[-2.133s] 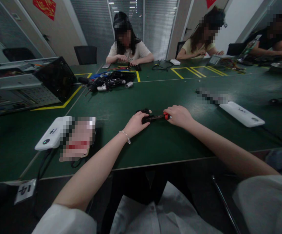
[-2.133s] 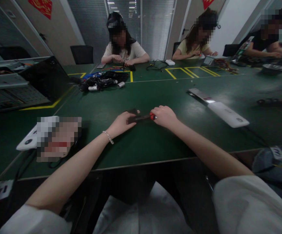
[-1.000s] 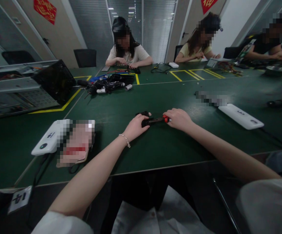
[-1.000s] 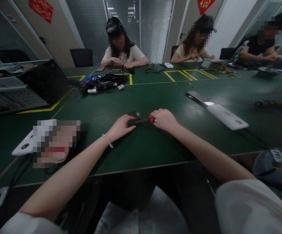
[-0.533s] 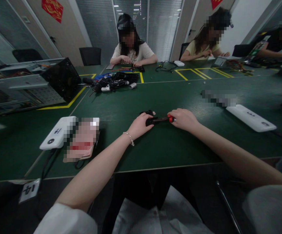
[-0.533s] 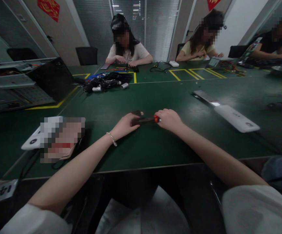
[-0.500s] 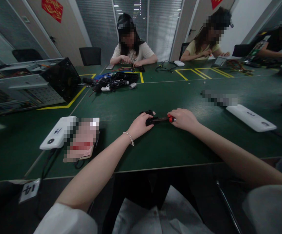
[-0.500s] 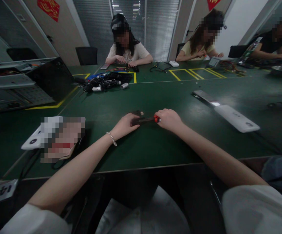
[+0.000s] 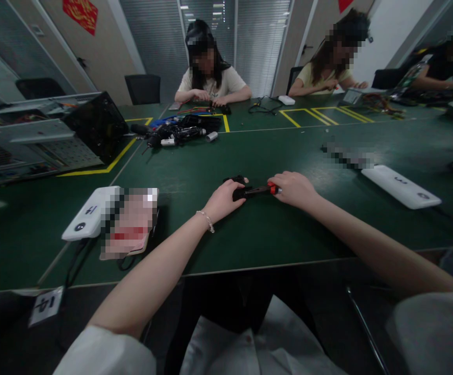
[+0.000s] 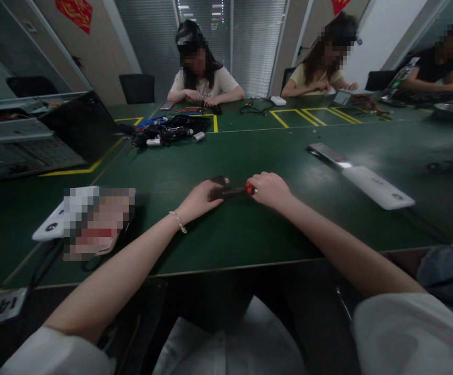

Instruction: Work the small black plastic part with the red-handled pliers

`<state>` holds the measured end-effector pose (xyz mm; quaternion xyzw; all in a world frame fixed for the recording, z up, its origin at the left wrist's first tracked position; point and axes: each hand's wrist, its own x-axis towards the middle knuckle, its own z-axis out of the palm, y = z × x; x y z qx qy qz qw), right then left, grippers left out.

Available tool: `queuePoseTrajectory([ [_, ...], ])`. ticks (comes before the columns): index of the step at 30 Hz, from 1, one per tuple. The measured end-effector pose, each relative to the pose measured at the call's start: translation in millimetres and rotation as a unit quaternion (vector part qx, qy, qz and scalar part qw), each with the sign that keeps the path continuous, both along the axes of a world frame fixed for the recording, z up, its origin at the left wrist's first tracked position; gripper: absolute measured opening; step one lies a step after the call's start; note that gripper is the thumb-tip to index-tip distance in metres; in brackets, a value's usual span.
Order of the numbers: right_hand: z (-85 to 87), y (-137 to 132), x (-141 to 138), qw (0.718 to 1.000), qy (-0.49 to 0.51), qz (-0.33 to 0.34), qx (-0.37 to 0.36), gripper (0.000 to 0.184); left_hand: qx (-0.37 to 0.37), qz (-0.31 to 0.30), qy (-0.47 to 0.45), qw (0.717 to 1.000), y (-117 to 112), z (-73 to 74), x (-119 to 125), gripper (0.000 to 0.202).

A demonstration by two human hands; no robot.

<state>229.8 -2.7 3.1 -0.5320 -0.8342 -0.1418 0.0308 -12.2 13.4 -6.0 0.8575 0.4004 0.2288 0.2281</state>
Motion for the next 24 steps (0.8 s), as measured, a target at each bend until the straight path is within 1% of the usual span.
queuePoseTrajectory([
  [4, -2.2, 1.8, 1.1, 1.0, 0.007, -0.001, -0.006, 0.028, -0.005, 0.001, 0.004, 1.0, -1.5, 1.8, 0.7, 0.03],
  [12, 0.0, 1.0, 1.5, 1.0, -0.01, 0.014, 0.015, 0.03, -0.009, 0.003, 0.005, 1.0, -2.0, 2.8, -0.1, 0.03],
  [19, -0.4, 0.5, 1.5, 1.0, -0.004, 0.01, 0.006, 0.03, -0.014, 0.008, 0.016, 1.0, -4.2, 6.6, 0.6, 0.031],
  [24, -3.5, 2.4, 2.6, 1.0, 0.007, 0.006, -0.003, 0.029, -0.002, 0.005, 0.012, 1.0, -2.4, 3.5, 0.8, 0.031],
])
